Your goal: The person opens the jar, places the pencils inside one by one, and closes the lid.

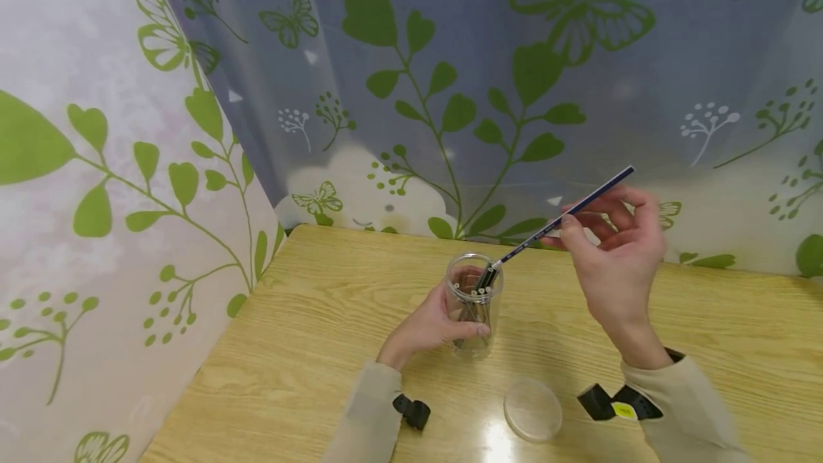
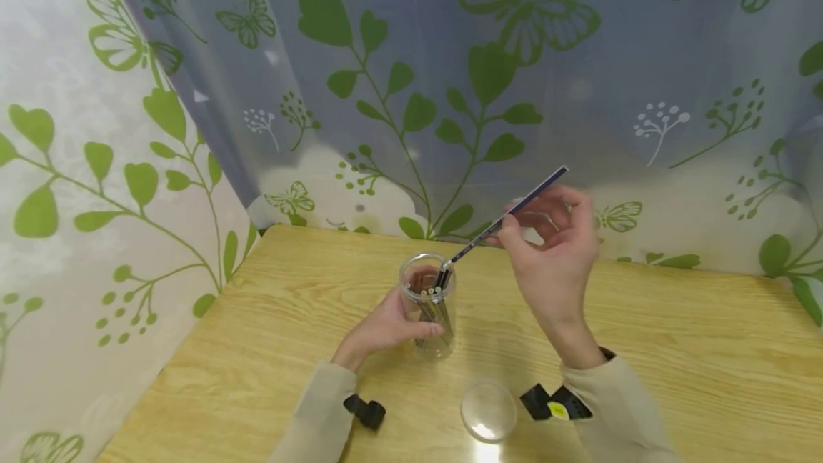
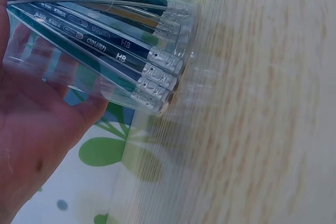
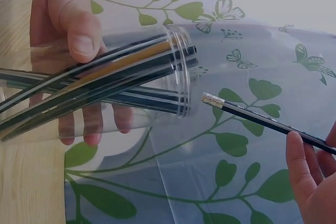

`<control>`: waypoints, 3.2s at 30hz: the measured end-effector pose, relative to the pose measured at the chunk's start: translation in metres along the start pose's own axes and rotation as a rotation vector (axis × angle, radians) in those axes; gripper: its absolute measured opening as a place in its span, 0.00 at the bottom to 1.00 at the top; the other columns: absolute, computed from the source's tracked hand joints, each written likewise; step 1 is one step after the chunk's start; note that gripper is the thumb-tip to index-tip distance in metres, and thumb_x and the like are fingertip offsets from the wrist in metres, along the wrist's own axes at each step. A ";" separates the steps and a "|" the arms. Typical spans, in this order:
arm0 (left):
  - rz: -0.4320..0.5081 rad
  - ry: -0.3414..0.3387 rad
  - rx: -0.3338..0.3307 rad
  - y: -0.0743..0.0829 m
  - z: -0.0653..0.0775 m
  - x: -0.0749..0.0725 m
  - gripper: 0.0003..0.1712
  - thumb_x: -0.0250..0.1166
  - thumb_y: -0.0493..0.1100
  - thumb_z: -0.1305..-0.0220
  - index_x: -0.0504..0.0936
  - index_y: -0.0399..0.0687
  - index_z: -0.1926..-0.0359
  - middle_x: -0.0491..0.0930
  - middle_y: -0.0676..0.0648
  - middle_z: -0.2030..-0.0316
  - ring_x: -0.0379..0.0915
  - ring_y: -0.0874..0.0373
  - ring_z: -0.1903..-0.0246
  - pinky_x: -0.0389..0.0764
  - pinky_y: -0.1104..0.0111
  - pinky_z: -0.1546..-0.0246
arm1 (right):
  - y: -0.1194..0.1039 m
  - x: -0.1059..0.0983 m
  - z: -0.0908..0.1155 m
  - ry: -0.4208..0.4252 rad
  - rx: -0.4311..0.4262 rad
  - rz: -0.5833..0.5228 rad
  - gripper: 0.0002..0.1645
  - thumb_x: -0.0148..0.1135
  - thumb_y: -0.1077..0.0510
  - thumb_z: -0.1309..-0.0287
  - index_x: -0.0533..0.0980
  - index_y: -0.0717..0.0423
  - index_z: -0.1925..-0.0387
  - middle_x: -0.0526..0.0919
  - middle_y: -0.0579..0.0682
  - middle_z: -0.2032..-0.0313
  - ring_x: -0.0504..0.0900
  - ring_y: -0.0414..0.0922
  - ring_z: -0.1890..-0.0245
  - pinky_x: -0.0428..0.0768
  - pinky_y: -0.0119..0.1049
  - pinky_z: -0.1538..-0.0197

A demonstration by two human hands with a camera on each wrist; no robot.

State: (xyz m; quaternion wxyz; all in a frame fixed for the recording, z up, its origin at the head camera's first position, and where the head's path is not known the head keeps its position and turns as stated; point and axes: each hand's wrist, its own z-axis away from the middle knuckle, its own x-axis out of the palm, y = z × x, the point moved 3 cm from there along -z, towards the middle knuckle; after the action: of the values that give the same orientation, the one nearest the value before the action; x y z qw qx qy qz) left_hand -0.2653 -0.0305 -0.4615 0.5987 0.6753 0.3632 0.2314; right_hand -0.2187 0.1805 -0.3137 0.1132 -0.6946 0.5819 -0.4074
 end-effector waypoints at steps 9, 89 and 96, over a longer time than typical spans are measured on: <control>0.003 0.012 -0.005 0.001 0.000 0.001 0.48 0.73 0.30 0.42 0.61 0.61 0.26 0.70 0.49 0.30 0.67 0.58 0.30 0.58 0.54 0.23 | 0.009 0.009 0.003 -0.027 -0.021 0.048 0.28 0.57 0.84 0.46 0.68 0.64 0.46 0.83 0.59 0.63 0.86 0.48 0.67 0.88 0.39 0.69; -0.007 0.041 -0.017 0.000 0.000 -0.001 0.49 0.73 0.30 0.42 0.60 0.56 0.26 0.70 0.48 0.30 0.66 0.57 0.28 0.56 0.54 0.22 | 0.057 0.012 0.034 -0.217 -0.075 0.610 0.14 0.66 0.74 0.43 0.80 0.65 0.54 0.84 0.60 0.66 0.81 0.30 0.65 0.80 0.19 0.67; 0.001 0.030 0.000 -0.001 0.000 0.000 0.49 0.73 0.28 0.44 0.60 0.56 0.26 0.69 0.47 0.30 0.65 0.57 0.28 0.59 0.59 0.23 | 0.061 0.008 0.038 -0.235 -0.087 0.638 0.11 0.68 0.73 0.43 0.82 0.64 0.58 0.86 0.58 0.66 0.81 0.29 0.65 0.80 0.19 0.66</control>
State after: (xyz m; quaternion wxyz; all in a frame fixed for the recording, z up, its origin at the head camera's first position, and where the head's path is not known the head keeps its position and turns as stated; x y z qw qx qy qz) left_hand -0.2655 -0.0304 -0.4621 0.5931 0.6719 0.3718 0.2421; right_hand -0.2362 0.1428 -0.3732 0.2716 -0.5239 0.7698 -0.2432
